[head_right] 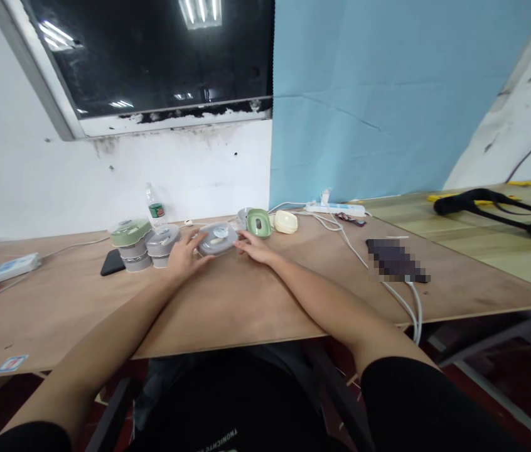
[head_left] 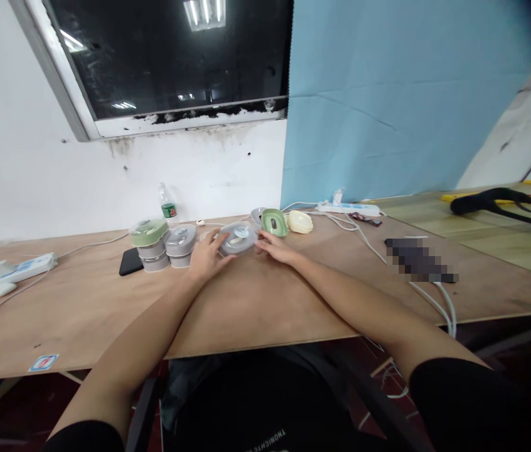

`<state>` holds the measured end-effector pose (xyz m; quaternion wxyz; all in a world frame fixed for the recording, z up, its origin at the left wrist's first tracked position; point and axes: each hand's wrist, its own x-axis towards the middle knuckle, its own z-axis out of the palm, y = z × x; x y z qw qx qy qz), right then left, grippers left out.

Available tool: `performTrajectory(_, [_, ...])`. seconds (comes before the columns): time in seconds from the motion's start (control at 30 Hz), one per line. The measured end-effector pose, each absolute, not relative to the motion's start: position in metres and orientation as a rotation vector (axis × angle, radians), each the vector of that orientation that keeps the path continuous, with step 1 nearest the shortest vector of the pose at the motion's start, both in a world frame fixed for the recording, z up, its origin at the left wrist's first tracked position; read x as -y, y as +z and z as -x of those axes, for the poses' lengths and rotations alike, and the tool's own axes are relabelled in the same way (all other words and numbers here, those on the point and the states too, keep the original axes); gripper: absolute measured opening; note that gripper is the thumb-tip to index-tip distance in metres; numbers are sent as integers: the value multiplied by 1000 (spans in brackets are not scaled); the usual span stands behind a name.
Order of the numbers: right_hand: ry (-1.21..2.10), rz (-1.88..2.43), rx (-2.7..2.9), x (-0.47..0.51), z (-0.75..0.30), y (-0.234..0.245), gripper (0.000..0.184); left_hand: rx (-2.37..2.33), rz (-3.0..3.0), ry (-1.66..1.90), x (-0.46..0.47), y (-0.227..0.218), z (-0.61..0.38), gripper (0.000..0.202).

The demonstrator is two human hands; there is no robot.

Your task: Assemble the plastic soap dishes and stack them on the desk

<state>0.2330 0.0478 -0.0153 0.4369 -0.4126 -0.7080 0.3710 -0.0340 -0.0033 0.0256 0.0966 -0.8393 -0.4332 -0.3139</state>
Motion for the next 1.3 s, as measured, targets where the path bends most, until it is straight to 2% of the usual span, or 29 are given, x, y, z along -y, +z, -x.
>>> performTrajectory(0.17, [883,1055,1817,-50,-229,-18,58,1605,2178,-824,7,39,46,65])
performTrajectory(0.37, [831,1067,1857,-52,-229,-19,54,1700,2188,-677,5,39,47,68])
performTrajectory(0.5, [757,1075,1839,-57,-231,-24,52,1714,2229,-669,3,37,44,58])
performTrajectory(0.73, [518,1127,1713,-62,-242,-20,41,1715,2186,-686,0,35,48,53])
performTrajectory(0.9, [205,1283,1566,-64,-269,-4,35,1667,2184,-730,-4,33,50,49])
performTrajectory(1.1, [-23,1609,1401,-81,-315,-12,41,1697,2183,-756,-4,34,51,48])
performTrajectory(1.3, [9,1806,1415,-92,-332,-23,48,1695,2156,-771,-1,33,47,54])
